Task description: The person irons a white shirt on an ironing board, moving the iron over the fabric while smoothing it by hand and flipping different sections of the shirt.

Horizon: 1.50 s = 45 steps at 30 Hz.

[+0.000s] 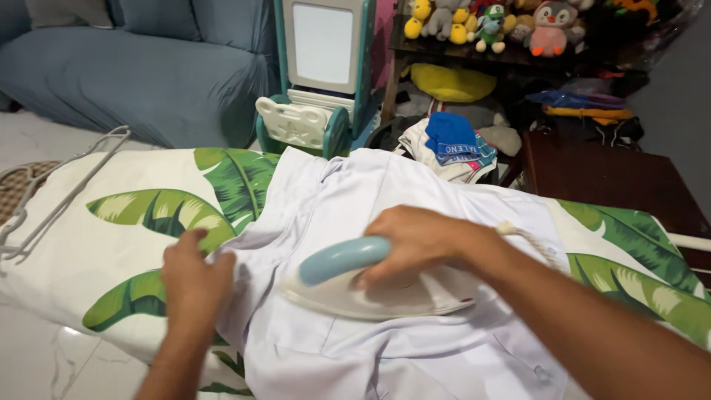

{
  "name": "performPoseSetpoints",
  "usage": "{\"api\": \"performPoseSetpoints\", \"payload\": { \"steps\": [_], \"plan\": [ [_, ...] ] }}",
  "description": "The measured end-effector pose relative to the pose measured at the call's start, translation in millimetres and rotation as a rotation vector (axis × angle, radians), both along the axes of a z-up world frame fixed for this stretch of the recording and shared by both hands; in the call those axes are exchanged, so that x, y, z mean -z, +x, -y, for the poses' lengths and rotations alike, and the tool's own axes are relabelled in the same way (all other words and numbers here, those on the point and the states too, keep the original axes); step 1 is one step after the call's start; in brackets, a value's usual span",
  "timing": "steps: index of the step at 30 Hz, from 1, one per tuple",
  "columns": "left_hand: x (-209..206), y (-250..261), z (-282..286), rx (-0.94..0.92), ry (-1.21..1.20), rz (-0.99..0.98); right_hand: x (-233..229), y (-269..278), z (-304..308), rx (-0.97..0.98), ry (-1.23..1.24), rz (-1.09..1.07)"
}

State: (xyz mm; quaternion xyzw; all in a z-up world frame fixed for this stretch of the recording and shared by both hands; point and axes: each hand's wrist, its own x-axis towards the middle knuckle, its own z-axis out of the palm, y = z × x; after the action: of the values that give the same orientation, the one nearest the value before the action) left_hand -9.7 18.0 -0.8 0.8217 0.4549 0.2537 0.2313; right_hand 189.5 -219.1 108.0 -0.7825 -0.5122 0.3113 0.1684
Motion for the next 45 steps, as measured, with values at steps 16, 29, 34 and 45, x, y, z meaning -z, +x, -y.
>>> {"api": "performPoseSetpoints", "payload": {
  "steps": [16, 29, 34, 45],
  "plan": [
    [-2.7, 16.6, 8.4, 0.138, 0.085, 0.171, -2.7, 16.6, 11.4, 0.465, -0.099, 0.254],
    [29.3, 69.6, 46.2, 0.433, 0.329, 0.042, -14.1, 10.3, 15.0, 0.5, -0.133, 0.246],
    [27.6, 68.8, 37.1, 0.358, 0.177, 0.337, -7.3, 11.0, -18.9, 0.717, -0.11, 0.292],
    [34.5, 101.4, 59.0, 0.525, 0.384, 0.137, 2.6, 3.3, 30.2, 0.75, -0.12, 0.253]
  ]
}}
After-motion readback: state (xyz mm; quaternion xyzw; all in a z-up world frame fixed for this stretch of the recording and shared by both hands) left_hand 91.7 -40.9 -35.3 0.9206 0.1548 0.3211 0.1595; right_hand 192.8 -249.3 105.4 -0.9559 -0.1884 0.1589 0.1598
